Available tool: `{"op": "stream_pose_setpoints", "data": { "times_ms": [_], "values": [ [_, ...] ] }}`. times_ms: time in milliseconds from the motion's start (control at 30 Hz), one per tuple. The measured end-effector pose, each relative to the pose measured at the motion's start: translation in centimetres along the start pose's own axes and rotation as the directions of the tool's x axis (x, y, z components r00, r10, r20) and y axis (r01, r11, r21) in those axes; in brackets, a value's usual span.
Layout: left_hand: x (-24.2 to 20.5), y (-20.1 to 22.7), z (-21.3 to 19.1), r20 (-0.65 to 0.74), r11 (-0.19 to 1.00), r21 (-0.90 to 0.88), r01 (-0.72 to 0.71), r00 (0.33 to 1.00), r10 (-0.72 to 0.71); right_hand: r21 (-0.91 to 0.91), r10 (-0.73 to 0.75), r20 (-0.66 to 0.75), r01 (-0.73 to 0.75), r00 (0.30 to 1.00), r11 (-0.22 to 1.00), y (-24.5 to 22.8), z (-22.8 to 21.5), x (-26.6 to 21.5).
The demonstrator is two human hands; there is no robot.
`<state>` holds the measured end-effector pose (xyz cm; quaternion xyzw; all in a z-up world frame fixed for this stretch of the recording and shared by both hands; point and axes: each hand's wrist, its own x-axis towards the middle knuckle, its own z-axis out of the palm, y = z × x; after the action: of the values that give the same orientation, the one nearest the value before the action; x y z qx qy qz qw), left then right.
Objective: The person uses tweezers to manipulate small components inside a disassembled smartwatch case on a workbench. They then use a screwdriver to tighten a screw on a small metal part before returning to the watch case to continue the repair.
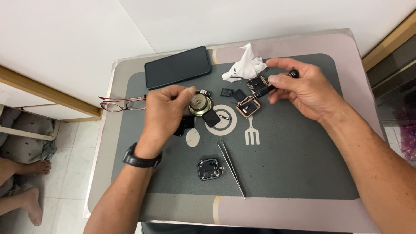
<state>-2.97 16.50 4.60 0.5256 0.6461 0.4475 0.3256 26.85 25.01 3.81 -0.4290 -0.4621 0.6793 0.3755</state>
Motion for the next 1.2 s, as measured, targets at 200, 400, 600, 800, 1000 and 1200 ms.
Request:
{"op": "stream_pose_setpoints", "data": {
  "times_ms": [200, 400, 600, 800, 1000, 1200],
  "values": [
    [-3.9, 4.1, -2.3, -0.121, 0.904, -0.415, 0.104, 0.978, -0.169, 0.021, -0.156, -0.093, 0.159, 0.983, 0.987, -0.5, 0.5, -1.1],
    [-10.3, 0.6, -1.6, 0.067, 0.553, -0.804, 0.218, 0.958, -0.280, -0.524, -0.417, -0.154, 0.284, 0.896, 0.803, -4.6, 10.1, -9.7],
    [-12.5, -0.8, -0.4, 0.186, 0.283, -0.916, 0.283, 0.927, -0.325, -0.435, -0.767, 0.165, 0.743, 0.621, 0.509, 0.4, 14.0, -13.2],
    [-12.7, -1.3, -0.3, 0.224, 0.192, -0.941, 0.278, 0.939, -0.260, -0.488, -0.790, 0.131, 0.733, 0.598, 0.474, 2.7, 15.2, -13.4],
    [-12.6, -1.1, 0.0, 0.205, 0.118, -0.966, 0.229, 0.960, -0.191, -0.562, -0.814, 0.132, 0.719, 0.566, 0.409, 3.5, 14.5, -13.4],
    [-12.5, -0.9, 0.4, 0.146, 0.168, -0.969, 0.179, 0.971, -0.192, -0.598, -0.828, 0.109, 0.702, 0.550, 0.387, 3.5, 14.4, -13.3]
  ]
}}
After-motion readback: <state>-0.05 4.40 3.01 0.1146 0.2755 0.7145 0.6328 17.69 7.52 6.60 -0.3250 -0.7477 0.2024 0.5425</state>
